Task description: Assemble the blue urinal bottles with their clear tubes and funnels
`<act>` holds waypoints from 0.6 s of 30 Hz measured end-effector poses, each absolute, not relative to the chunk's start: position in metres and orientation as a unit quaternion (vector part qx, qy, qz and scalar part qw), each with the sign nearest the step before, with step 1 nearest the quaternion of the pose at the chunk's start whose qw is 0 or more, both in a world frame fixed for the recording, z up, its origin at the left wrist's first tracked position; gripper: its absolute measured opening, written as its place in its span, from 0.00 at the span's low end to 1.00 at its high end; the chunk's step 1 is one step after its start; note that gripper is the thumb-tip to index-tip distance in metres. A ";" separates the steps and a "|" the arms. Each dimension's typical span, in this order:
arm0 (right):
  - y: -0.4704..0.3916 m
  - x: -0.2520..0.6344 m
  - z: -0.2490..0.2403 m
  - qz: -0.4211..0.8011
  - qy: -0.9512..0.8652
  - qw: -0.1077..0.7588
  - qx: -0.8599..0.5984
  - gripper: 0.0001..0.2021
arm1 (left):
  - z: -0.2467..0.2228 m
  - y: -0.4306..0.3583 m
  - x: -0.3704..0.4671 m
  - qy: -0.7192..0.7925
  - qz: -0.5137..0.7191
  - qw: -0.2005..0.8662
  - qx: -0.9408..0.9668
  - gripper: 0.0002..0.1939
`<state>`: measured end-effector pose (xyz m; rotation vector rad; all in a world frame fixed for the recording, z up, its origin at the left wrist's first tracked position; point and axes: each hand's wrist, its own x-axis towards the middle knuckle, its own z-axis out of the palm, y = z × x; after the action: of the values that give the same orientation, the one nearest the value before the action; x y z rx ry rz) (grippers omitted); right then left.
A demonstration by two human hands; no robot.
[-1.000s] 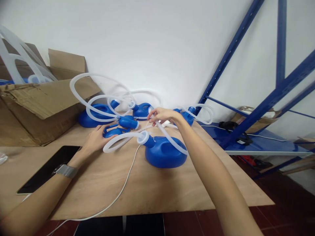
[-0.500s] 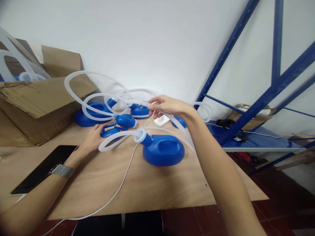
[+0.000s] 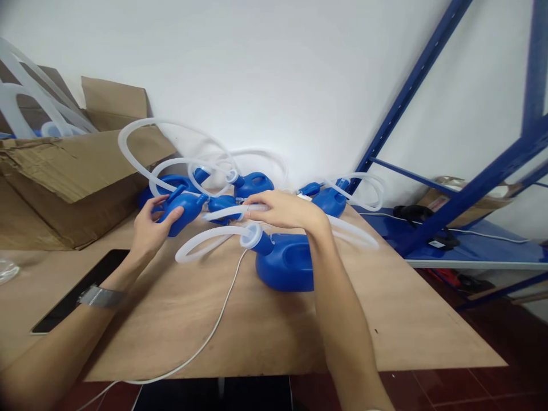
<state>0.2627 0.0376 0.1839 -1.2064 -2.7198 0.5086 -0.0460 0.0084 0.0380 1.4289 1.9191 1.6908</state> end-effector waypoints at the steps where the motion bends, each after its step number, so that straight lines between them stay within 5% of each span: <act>1: 0.040 0.266 0.182 0.185 -0.902 0.073 -0.383 0.22 | 0.037 0.008 -0.047 0.644 0.581 0.107 0.486 0.38; 18: 0.065 0.300 0.171 0.220 -0.875 0.131 -0.412 0.23 | 0.040 0.003 -0.039 0.649 0.528 0.058 0.544 0.40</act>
<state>0.3001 0.0645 0.1711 -1.1953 -2.5389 0.6390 -0.0387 0.0027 0.0403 1.6496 1.9664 1.6011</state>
